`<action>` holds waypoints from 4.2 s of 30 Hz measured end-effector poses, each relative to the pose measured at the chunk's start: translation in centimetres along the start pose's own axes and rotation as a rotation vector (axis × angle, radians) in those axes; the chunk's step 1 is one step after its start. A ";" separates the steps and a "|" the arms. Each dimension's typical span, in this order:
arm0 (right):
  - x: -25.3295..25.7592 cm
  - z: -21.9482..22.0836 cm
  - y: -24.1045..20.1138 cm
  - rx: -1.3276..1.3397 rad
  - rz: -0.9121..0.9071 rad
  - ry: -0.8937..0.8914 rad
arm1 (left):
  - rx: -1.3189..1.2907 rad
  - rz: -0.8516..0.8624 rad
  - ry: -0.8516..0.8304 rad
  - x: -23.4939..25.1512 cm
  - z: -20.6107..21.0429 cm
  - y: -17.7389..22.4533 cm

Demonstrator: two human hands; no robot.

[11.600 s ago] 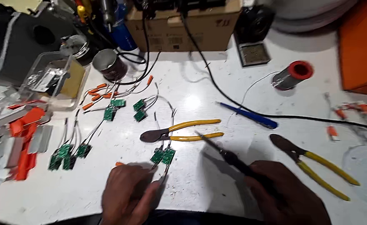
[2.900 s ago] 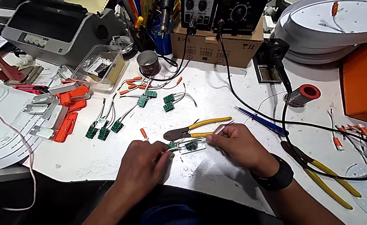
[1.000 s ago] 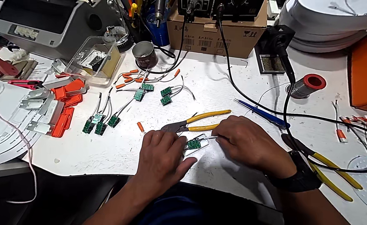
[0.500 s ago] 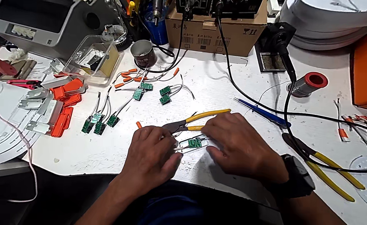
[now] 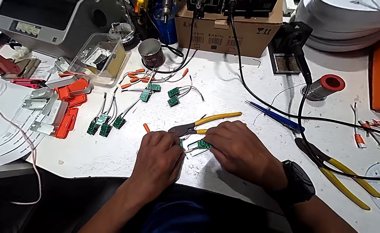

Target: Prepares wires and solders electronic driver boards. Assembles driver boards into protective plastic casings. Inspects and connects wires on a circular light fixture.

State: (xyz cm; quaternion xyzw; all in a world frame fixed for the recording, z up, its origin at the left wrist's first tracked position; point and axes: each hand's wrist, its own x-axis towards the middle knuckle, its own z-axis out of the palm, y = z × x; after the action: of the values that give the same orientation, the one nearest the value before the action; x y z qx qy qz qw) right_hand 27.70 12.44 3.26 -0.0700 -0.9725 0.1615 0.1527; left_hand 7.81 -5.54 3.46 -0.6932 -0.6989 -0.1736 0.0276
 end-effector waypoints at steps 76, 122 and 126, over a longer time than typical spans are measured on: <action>-0.2 -2.7 0.9 -0.023 0.218 0.242 | -0.130 0.111 0.019 2.8 2.4 2.1; -0.4 -1.2 0.4 0.049 0.045 0.004 | -0.171 -0.012 -0.016 1.8 1.3 -0.5; -0.9 -2.0 1.3 -0.049 0.101 -0.078 | -0.173 -0.012 -0.017 1.7 1.4 -0.7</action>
State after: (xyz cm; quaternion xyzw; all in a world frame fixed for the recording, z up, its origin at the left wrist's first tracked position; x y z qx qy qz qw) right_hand 29.29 14.12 4.40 -0.1165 -0.9766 0.1478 0.1045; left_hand 7.35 -3.53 2.44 -0.6903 -0.6856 -0.2277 -0.0393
